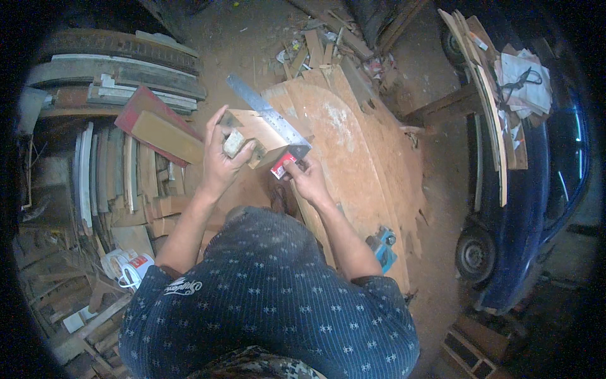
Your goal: The person uses a circular saw to cut a wooden plank on a workbench. They measure the wood with a try square, mark it, and then cut it into smaller pieces. The person handles the wood and the saw with both hands, ensuring precise cuts.
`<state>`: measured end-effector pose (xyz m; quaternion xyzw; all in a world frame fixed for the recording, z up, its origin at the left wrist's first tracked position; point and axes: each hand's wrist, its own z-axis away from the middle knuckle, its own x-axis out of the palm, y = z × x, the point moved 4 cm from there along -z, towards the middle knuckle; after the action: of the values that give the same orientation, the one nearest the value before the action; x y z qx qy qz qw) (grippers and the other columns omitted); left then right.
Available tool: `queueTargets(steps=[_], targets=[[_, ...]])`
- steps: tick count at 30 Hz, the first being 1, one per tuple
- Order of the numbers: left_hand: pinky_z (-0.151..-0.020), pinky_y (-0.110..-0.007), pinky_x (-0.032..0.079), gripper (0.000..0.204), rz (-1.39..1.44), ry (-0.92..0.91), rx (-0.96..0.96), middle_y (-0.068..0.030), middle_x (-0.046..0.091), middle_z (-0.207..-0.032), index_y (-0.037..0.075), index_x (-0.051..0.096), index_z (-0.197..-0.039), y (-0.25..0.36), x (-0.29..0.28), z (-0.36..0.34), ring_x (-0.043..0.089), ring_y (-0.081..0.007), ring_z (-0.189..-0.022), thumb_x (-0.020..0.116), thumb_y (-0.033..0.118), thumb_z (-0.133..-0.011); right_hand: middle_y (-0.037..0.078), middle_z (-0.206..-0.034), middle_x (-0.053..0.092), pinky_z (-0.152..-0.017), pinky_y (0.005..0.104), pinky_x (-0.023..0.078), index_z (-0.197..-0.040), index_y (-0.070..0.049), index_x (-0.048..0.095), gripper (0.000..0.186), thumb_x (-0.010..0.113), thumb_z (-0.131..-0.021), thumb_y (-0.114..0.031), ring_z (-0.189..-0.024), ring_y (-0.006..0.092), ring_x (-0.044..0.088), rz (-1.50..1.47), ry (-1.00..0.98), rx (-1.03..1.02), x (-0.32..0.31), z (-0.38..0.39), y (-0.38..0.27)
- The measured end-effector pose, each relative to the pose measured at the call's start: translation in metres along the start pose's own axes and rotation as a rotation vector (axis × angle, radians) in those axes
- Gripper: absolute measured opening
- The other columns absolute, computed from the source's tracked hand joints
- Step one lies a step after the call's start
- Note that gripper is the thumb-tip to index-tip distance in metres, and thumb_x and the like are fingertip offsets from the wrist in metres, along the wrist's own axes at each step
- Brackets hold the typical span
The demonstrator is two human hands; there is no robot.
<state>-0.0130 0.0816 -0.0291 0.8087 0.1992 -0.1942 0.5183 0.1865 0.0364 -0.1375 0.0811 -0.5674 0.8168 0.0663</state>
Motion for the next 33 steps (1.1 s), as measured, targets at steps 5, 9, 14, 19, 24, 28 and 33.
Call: queueTargets(steps=[5,9,14,19,24,28,33], targets=[[-0.104,-0.042,0.041,0.041,-0.049,-0.018,-0.049,-0.0205,0.038,-0.149,0.0,0.057,-0.103,-0.001,-0.001,0.006,0.047,-0.033,-0.13,0.078,0.027,-0.081,0.007,-0.091,0.069,-0.067,0.0281,0.054,-0.109,0.003,0.064,0.019,0.063,-0.095,-0.01,-0.076,0.0134,0.064,0.039,-0.037,0.008,0.002,-0.005,0.003],[-0.104,-0.045,0.041,0.044,-0.107,-0.023,-0.04,-0.021,0.038,-0.149,0.0,0.057,-0.105,0.002,-0.003,0.006,0.047,-0.0358,-0.13,0.076,0.032,-0.082,0.007,-0.091,0.069,-0.068,0.0286,0.054,-0.11,0.003,0.064,0.02,0.062,-0.096,-0.011,-0.078,0.0139,0.064,0.065,-0.032,0.013,0.003,-0.005,0.003],[-0.107,-0.05,0.037,0.05,-0.041,-0.042,-0.078,-0.0243,0.038,-0.145,0.002,0.057,-0.109,0.0,-0.002,0.006,0.043,-0.0406,-0.131,0.079,0.037,-0.081,0.008,-0.092,0.069,-0.069,0.0297,0.054,-0.109,0.003,0.064,0.019,0.063,-0.096,-0.011,-0.079,0.0144,0.064,0.111,-0.01,0.026,0.006,-0.002,-0.003],[-0.107,-0.05,0.037,0.051,-0.076,-0.026,-0.002,-0.0241,0.037,-0.145,0.002,0.057,-0.109,-0.004,-0.001,0.007,0.041,-0.0418,-0.132,0.078,0.039,-0.081,0.007,-0.095,0.07,-0.069,0.029,0.053,-0.112,0.002,0.063,0.02,0.059,-0.096,-0.008,-0.08,0.0136,0.065,0.163,-0.041,0.042,0.002,-0.004,0.001],[-0.107,-0.05,0.037,0.051,-0.06,-0.029,0.004,-0.0236,0.037,-0.145,0.002,0.057,-0.11,-0.007,0.0,0.008,0.04,-0.0413,-0.132,0.078,0.038,-0.081,0.007,-0.09,0.068,-0.07,0.0291,0.053,-0.106,0.002,0.064,0.018,0.063,-0.096,-0.012,-0.078,0.0137,0.064,0.15,0.0,0.019,0.006,0.0,-0.004],[-0.106,-0.049,0.038,0.05,-0.062,-0.029,-0.004,-0.0231,0.037,-0.145,0.002,0.057,-0.11,-0.005,-0.002,0.006,0.041,-0.0408,-0.131,0.079,0.036,-0.081,0.007,-0.091,0.069,-0.07,0.0294,0.052,-0.107,0.002,0.065,0.018,0.063,-0.095,-0.011,-0.079,0.0138,0.064,0.164,-0.014,0.006,0.01,0.003,-0.012],[-0.105,-0.047,0.039,0.046,-0.012,-0.069,-0.076,-0.0225,0.037,-0.146,0.002,0.056,-0.107,-0.003,-0.002,0.006,0.046,-0.0381,-0.128,0.079,0.032,-0.082,0.009,-0.093,0.07,-0.068,0.0299,0.053,-0.108,0.003,0.065,0.02,0.064,-0.094,-0.011,-0.077,0.0144,0.065,0.123,-0.052,0.013,0.0,-0.003,0.005]])
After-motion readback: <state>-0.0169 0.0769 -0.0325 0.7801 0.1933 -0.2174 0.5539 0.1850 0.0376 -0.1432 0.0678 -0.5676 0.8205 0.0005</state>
